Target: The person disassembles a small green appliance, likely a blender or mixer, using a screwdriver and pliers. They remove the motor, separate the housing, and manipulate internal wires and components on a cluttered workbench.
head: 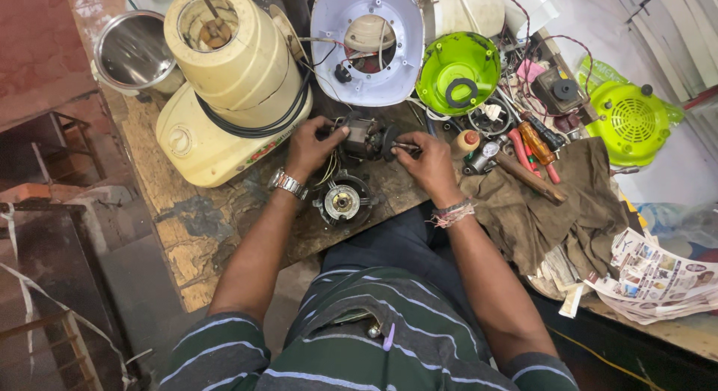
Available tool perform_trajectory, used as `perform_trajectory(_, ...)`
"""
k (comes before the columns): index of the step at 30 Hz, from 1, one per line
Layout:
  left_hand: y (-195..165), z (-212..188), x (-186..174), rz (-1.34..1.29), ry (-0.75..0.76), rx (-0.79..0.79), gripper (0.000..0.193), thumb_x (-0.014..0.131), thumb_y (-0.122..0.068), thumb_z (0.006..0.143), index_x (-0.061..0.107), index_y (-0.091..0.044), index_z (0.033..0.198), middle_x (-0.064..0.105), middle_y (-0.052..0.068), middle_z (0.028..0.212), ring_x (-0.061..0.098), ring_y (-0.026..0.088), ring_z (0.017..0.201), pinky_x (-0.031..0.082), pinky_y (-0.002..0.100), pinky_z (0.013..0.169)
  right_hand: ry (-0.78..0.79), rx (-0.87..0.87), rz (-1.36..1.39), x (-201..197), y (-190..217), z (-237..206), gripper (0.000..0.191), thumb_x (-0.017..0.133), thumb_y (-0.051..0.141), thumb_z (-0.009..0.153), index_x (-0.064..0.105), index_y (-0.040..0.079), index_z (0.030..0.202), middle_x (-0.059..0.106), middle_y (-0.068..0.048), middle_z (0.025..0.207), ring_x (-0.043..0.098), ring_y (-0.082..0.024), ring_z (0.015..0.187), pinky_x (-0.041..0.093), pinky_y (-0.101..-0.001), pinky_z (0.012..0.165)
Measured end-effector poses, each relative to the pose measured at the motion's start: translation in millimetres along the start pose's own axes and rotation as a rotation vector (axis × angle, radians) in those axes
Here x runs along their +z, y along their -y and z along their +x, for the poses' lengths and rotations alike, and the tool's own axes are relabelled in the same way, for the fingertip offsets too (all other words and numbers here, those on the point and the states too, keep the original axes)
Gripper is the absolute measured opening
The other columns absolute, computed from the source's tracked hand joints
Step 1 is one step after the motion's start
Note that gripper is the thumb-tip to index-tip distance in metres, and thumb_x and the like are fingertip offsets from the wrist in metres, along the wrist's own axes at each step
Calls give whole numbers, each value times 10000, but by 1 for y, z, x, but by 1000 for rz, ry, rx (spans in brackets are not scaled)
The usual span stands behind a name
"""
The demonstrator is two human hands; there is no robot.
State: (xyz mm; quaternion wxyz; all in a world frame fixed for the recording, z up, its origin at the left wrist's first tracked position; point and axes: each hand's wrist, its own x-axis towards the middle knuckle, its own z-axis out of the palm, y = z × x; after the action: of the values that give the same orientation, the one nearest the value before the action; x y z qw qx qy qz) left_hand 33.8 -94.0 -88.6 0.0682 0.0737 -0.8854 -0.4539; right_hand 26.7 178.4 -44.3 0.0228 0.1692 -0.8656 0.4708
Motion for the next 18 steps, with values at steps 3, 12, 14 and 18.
perform_trajectory(3,3,1,-1,-92,45,-91,477,788,-506,831,752,-55,979,715,111,780,677,223,720,513,359,682,2,-37,-121,-13,9,0,255,801,145,846,766,41,1076,738,-156,933,712,-280,754,545,-381,694)
perform_trajectory(12,-5,-5,2,99,-127,150,421,867,-450,796,774,-53,906,646,135,819,628,282,776,486,430,683,60,-113,-323,-23,0,-4,182,780,129,863,773,81,1038,706,-204,876,678,-410,830,520,-487,730)
perform_trajectory(14,-11,-5,3,209,-169,187,411,877,-446,790,781,-60,891,625,151,819,619,319,783,478,466,681,79,-38,-246,-17,-5,-2,179,779,138,870,757,66,1032,687,-218,857,674,-417,816,521,-489,700)
perform_trajectory(18,-26,-1,-3,285,-246,138,435,861,-477,793,777,-70,921,633,160,851,642,348,813,497,484,694,49,-140,-378,1,-9,17,124,762,121,849,692,21,868,673,-209,845,640,-436,861,492,-525,750)
